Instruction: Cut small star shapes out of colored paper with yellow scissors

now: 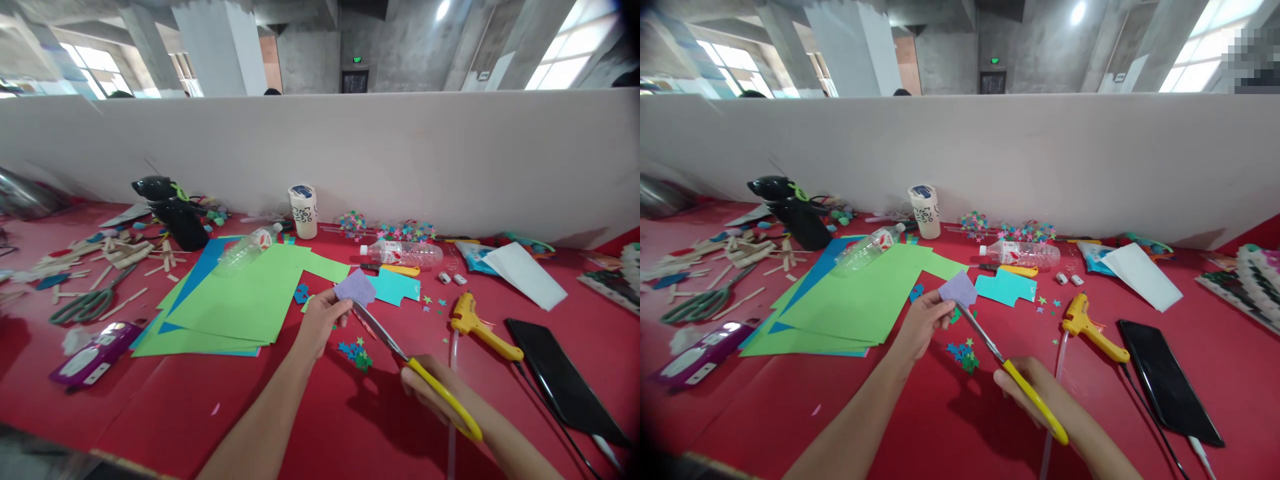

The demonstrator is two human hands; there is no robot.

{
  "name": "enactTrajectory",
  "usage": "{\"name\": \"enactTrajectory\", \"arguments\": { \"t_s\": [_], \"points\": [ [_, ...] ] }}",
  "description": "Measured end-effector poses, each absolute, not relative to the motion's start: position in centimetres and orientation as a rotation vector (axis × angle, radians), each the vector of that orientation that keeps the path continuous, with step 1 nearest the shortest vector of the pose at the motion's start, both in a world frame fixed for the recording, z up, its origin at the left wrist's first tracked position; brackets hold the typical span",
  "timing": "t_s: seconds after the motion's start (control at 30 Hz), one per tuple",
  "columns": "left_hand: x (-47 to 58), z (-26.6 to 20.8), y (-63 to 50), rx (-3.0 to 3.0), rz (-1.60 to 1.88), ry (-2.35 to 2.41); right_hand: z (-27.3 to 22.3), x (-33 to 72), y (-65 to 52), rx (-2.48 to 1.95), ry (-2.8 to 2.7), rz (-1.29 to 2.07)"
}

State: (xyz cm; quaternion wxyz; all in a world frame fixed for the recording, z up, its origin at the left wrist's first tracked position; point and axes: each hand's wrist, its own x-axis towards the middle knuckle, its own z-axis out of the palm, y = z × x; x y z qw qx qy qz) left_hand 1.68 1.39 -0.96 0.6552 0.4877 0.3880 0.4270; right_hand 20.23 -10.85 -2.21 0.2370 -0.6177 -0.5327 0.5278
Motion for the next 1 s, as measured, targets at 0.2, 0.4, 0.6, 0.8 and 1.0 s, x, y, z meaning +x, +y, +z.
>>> {"name": "enactTrajectory", "arguments": {
  "t_s": [0.2, 0.4, 0.6, 0.8, 1.0],
  "points": [
    [1.6, -0.8, 1.4, 1.114, 0.942, 0.877, -2.3, 20.3, -10.9, -1.692, -1.467, 1.449],
    [1.5, -0.9, 1.5, 1.111, 0.925, 0.871, -2.6, 20.1, -11.0, -1.761, -1.384, 1.434],
    [1.5, -1.2, 1.5, 1.059, 0.936, 0.826, -2.2, 20.1, -11.1, -1.751, -1.397, 1.440],
    [1.6, -1.1, 1.4, 1.029, 0.947, 0.800, -1.4, 20.1, -11.0, -1.786, -1.393, 1.484],
    [1.5, -0.8, 1.5, 1.121, 0.942, 0.857, -1.7, 20.3, -11.1, -1.804, -1.392, 1.416]
  ]
}}
